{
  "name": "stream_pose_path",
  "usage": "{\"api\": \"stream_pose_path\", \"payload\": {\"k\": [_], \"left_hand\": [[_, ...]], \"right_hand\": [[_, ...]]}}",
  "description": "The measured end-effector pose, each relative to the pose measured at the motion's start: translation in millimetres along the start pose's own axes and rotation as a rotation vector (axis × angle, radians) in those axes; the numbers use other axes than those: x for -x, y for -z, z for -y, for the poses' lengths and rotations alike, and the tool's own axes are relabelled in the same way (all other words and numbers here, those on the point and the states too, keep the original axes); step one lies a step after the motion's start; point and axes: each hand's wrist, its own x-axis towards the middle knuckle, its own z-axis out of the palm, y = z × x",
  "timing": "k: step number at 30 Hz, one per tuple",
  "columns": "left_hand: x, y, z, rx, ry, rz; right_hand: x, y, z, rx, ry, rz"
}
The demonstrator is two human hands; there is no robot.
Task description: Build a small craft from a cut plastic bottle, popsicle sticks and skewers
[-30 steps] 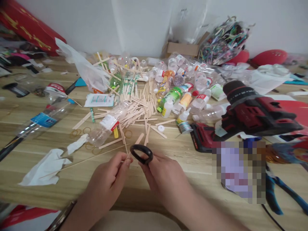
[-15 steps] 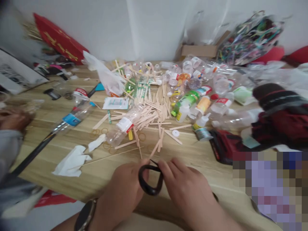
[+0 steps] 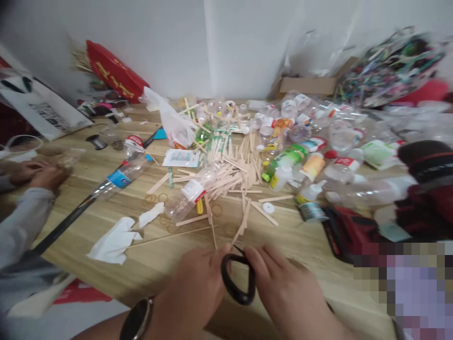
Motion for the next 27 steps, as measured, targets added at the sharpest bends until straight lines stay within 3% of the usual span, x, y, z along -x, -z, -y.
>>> {"api": "stream_pose_path", "payload": {"k": [3, 5, 7, 9, 11, 13, 15, 18, 20, 22, 25, 27], "left_hand": [[2.2, -2.0, 3.7, -0.056, -0.017, -0.008], [3.2, -4.6, 6.0, -0.107, -0.068, -0.061], [3.0, -8.1, 8.3, -0.119, -0.107, -0.101], [1.9, -12.0, 10.2, -0.096, -0.099, -0.1], [1.1, -15.5, 11.1, -0.03, -0.061, -0.065], [1.1, -17.9, 11.0, 0.019, -0.031, -0.042], [2.2, -19.0, 10.4, -0.001, -0.024, -0.051], [4.0, -19.0, 10.3, -0.075, -0.072, -0.111], [3.8, -17.7, 11.2, -0.091, -0.089, -0.135], [2.3, -15.4, 11.9, -0.071, -0.072, -0.097], [-0.1, -11.6, 11.9, 0.027, -0.005, 0.01], [-0.2, -11.2, 11.8, 0.041, 0.005, 0.026]], "right_hand": [[-5.6, 4.1, 8.1, -0.21, -0.217, 0.139], [-13.9, 8.0, 13.6, -0.562, -0.459, 0.432], [-18.6, 10.1, 15.7, -0.74, -0.579, 0.573], [-16.8, 9.1, 14.5, -0.591, -0.506, 0.469], [-11.0, 6.1, 12.0, -0.263, -0.312, 0.277], [-7.0, 3.4, 10.8, -0.063, -0.189, 0.174], [-8.6, 3.1, 12.1, -0.162, -0.249, 0.195], [-18.4, 6.6, 16.0, -0.681, -0.567, 0.427], [-22.6, 8.5, 16.8, -0.87, -0.668, 0.538], [-21.1, 8.1, 14.8, -0.689, -0.555, 0.447], [-13.2, 4.8, 10.4, -0.124, -0.195, 0.213], [-10.5, 3.5, 9.4, -0.021, -0.132, 0.163]]}}
